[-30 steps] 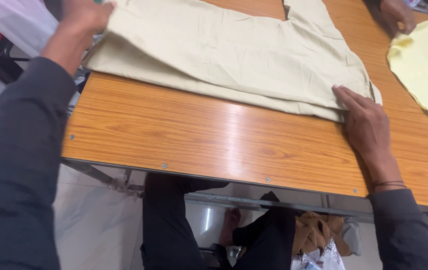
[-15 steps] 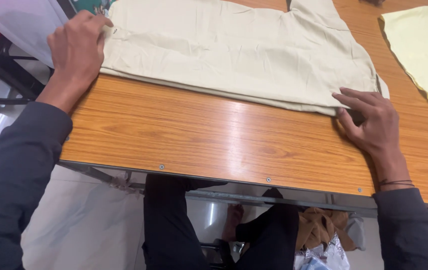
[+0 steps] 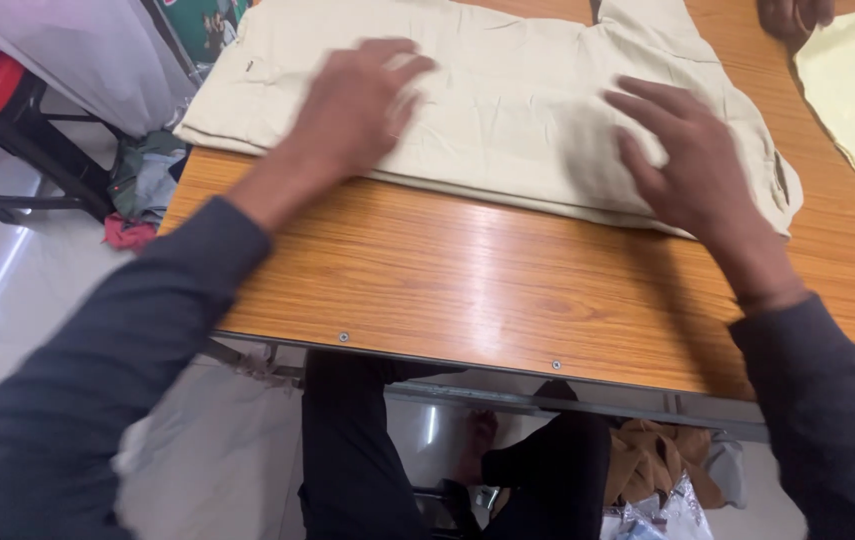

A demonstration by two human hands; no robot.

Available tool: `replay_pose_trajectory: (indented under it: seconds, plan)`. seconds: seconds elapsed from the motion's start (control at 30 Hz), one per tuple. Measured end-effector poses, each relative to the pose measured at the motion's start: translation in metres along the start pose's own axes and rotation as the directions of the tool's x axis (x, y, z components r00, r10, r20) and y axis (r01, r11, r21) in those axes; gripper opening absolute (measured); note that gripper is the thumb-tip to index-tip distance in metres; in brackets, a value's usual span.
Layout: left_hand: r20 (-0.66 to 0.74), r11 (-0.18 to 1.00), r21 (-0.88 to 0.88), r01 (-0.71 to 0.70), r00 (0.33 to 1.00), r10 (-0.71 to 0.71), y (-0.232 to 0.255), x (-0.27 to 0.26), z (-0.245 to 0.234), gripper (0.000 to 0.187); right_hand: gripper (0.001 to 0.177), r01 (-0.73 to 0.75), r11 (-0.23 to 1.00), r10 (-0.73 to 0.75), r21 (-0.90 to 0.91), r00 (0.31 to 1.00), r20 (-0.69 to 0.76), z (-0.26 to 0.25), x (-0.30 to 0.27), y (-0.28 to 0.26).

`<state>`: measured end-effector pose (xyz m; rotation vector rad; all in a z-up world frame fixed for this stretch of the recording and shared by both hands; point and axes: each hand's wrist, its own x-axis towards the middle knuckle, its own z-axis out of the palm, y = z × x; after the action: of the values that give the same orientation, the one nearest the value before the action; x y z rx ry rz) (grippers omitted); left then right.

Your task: Folding a beige collared shirt on a wooden table.

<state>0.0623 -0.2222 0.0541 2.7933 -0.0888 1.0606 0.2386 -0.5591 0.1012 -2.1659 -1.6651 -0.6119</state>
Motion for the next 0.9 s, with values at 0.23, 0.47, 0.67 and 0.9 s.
replay_pose_trajectory:
  seconds: [0.23,0.47,0.67,0.9]
  plan:
    - [0.342,0.981,0.068,0.183,0.919,-0.195,0.021,-0.002,0.050,0.060,0.064,-0.097,0.994,0.079,0.044,0.949,0.306,0.068,0.025,-0.008]
    - [0.403,0.944,0.165,0.286,0.854,-0.329,-0.015,-0.030,0.026,0.068,0.071,-0.156,0.986,0.125,0.059,0.926,0.355,0.073,0.017,-0.008]
    - [0.354,0.892,0.226,0.391,0.820,-0.449,-0.041,-0.052,-0.011,0.070,0.069,-0.178,0.981,0.192,-0.072,0.920,0.343,0.074,0.015,-0.005]
    - [0.319,0.899,0.208,0.386,0.842,-0.435,-0.061,-0.067,-0.016,0.069,0.079,-0.309,0.943,0.333,-0.124,0.855,0.398,0.051,-0.007,0.007]
